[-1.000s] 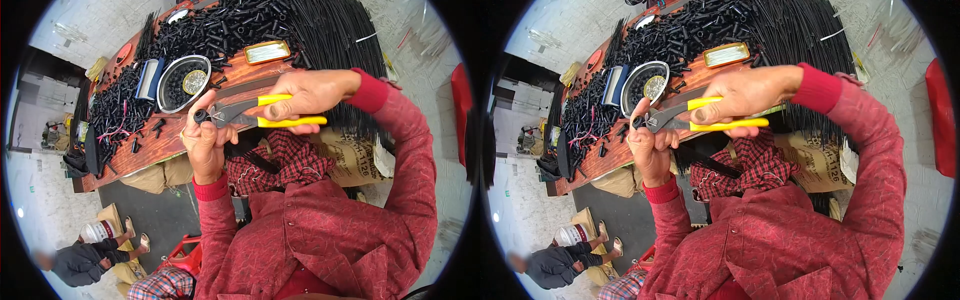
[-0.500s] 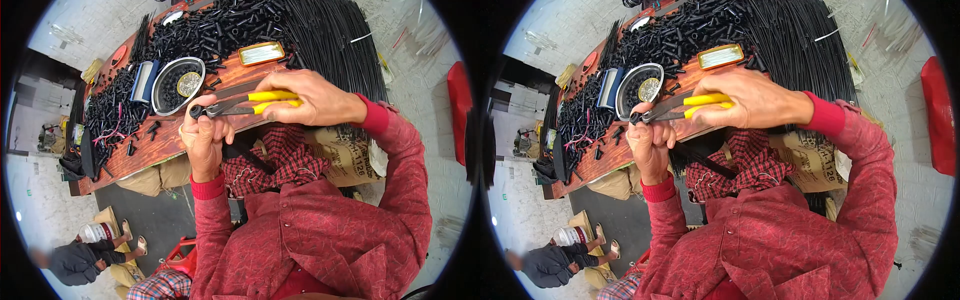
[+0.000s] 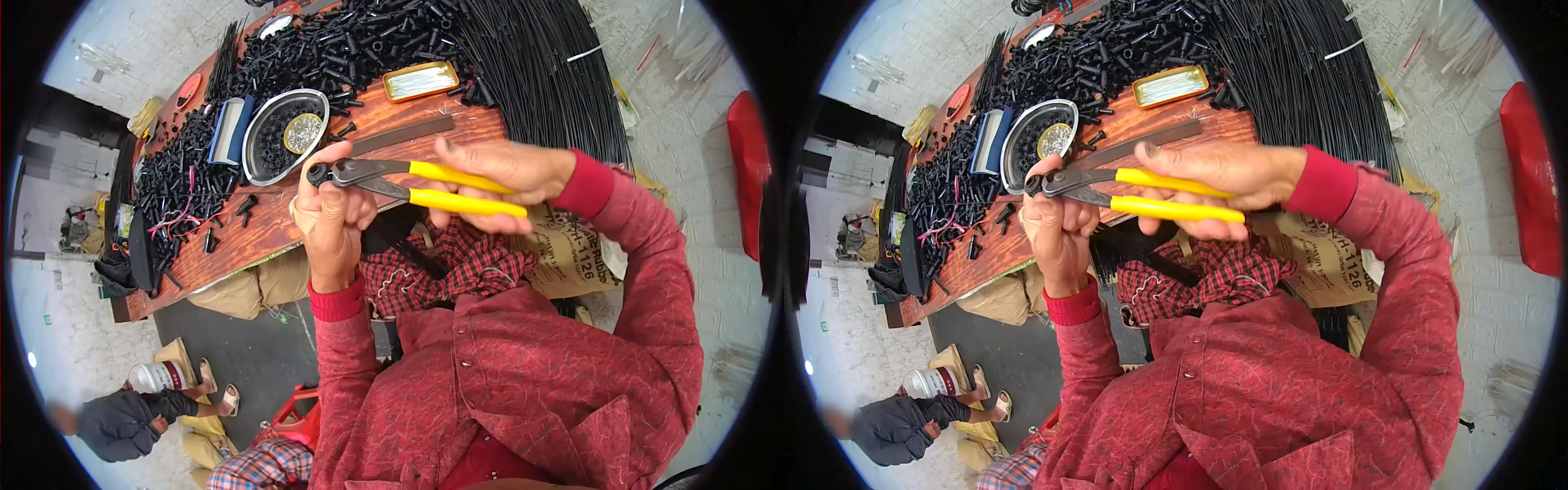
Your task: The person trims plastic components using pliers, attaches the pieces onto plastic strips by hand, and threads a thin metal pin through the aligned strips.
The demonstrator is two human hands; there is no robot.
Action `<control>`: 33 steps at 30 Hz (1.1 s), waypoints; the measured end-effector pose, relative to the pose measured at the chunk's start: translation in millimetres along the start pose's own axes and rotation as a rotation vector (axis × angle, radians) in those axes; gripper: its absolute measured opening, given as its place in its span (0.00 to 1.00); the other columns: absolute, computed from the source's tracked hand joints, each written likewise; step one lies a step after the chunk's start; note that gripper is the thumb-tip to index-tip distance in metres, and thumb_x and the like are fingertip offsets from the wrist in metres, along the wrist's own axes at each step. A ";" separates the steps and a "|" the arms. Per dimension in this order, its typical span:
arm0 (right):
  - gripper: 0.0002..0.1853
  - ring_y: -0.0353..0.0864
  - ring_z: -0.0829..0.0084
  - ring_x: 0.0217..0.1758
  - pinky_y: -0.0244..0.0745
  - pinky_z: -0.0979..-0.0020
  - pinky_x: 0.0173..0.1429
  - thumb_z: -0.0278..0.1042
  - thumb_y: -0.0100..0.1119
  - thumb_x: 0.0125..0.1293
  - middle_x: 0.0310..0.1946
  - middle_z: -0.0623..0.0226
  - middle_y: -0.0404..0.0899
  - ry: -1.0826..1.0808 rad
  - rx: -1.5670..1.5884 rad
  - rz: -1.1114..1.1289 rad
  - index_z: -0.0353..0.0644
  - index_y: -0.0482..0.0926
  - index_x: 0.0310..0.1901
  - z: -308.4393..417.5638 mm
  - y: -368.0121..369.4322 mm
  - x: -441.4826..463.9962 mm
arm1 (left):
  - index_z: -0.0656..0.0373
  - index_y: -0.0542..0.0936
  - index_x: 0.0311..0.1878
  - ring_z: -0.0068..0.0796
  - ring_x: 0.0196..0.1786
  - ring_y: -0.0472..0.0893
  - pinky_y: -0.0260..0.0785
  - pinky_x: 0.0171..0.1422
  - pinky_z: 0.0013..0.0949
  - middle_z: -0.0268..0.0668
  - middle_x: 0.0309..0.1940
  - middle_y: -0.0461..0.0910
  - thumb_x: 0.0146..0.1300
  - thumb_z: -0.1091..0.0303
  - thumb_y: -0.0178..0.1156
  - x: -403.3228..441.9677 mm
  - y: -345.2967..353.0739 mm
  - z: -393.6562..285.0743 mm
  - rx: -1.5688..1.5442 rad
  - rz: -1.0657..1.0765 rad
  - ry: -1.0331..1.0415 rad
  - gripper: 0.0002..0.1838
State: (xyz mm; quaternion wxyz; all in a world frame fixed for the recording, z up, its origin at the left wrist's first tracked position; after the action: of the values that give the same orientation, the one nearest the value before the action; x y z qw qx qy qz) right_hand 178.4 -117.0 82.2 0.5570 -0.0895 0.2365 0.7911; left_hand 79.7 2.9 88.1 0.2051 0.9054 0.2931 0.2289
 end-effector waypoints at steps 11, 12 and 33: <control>0.20 0.85 0.71 0.29 0.78 0.72 0.31 0.45 0.60 0.69 0.34 0.60 0.83 -0.740 -1.595 -0.704 0.36 0.76 0.53 89.1 13.7 -50.5 | 0.64 0.68 0.66 0.12 0.20 0.57 0.47 0.23 0.21 0.22 0.19 0.60 0.70 0.52 0.60 0.9 -0.9 -4.5 -0.005 -0.003 0.028 0.31; 0.20 0.85 0.71 0.29 0.78 0.72 0.31 0.45 0.60 0.69 0.34 0.60 0.83 -0.738 -1.594 -0.704 0.36 0.76 0.53 95.4 9.8 -52.6 | 0.65 0.67 0.66 0.12 0.20 0.57 0.47 0.23 0.21 0.23 0.20 0.61 0.69 0.52 0.61 -0.1 0.1 -3.2 -0.005 0.014 0.013 0.32; 0.26 0.84 0.55 0.41 0.79 0.62 0.42 0.51 0.67 0.60 0.43 0.57 0.82 -0.626 -1.536 -0.742 0.40 0.78 0.53 95.0 -1.6 -50.2 | 0.60 0.65 0.69 0.13 0.20 0.53 0.44 0.23 0.21 0.21 0.18 0.52 0.74 0.51 0.54 6.8 7.7 2.9 0.015 0.083 0.029 0.29</control>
State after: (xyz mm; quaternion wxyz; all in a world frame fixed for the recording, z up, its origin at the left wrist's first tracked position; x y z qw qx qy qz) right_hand 209.7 -113.6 184.9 0.6018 -0.2876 -0.5619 0.4893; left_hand 89.5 0.7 91.7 0.1843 0.9148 0.2599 0.2483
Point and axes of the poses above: each hand's wrist, its own x-axis towards the middle knuckle, its own y-axis out of the palm, z = x × y, the point moved 9 cm from there along x, towards the middle knuckle
